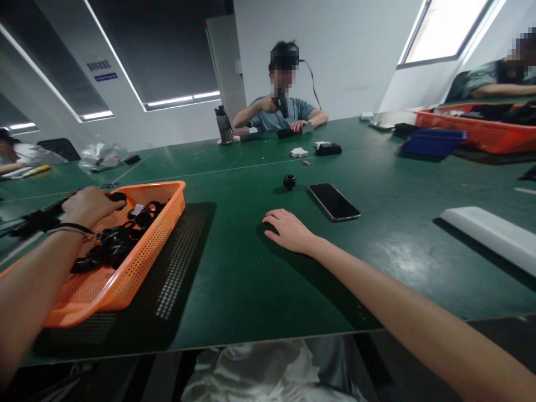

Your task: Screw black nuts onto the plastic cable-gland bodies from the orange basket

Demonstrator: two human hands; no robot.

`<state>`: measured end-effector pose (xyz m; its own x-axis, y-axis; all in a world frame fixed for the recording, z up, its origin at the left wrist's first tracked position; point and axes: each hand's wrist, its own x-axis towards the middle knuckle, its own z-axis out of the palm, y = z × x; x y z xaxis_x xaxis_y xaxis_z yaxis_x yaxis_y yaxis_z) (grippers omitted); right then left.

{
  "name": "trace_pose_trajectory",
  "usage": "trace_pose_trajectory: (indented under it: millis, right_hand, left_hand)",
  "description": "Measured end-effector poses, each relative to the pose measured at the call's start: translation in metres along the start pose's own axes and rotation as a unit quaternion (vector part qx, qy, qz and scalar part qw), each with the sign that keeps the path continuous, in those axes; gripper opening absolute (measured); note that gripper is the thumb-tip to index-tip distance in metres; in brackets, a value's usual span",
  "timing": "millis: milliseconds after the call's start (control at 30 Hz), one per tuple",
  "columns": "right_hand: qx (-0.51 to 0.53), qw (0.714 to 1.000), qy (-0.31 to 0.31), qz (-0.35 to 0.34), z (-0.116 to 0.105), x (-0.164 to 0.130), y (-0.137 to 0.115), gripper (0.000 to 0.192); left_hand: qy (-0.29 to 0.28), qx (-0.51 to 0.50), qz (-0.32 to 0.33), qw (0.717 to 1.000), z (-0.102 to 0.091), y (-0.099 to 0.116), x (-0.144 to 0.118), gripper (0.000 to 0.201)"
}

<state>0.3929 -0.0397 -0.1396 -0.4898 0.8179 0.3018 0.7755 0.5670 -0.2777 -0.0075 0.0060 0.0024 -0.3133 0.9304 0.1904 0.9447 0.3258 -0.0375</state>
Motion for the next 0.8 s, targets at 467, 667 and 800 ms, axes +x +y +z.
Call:
trace_pose_trajectory:
  millis: [467,667,800]
  right_hand:
    - [0.013,1.0,0.007,0.014,-0.001,0.004,-0.005,0.032]
    - [0.148,0.988,-0.009,0.05,-0.005,0.006,-0.012,0.033]
    - [0.399,0.912,-0.09,-0.043,-0.007,0.006,-0.026,0.058]
  left_hand:
    - [0.25,0.013,0.26,0.933,-0.08,0.08,-0.121,0.044]
    - [0.177,-0.046,0.383,0.905,-0.052,0.098,-0.176,0.028]
    - [0.061,-0.127,0.424,0.895,-0.015,0.119,-0.185,0.024]
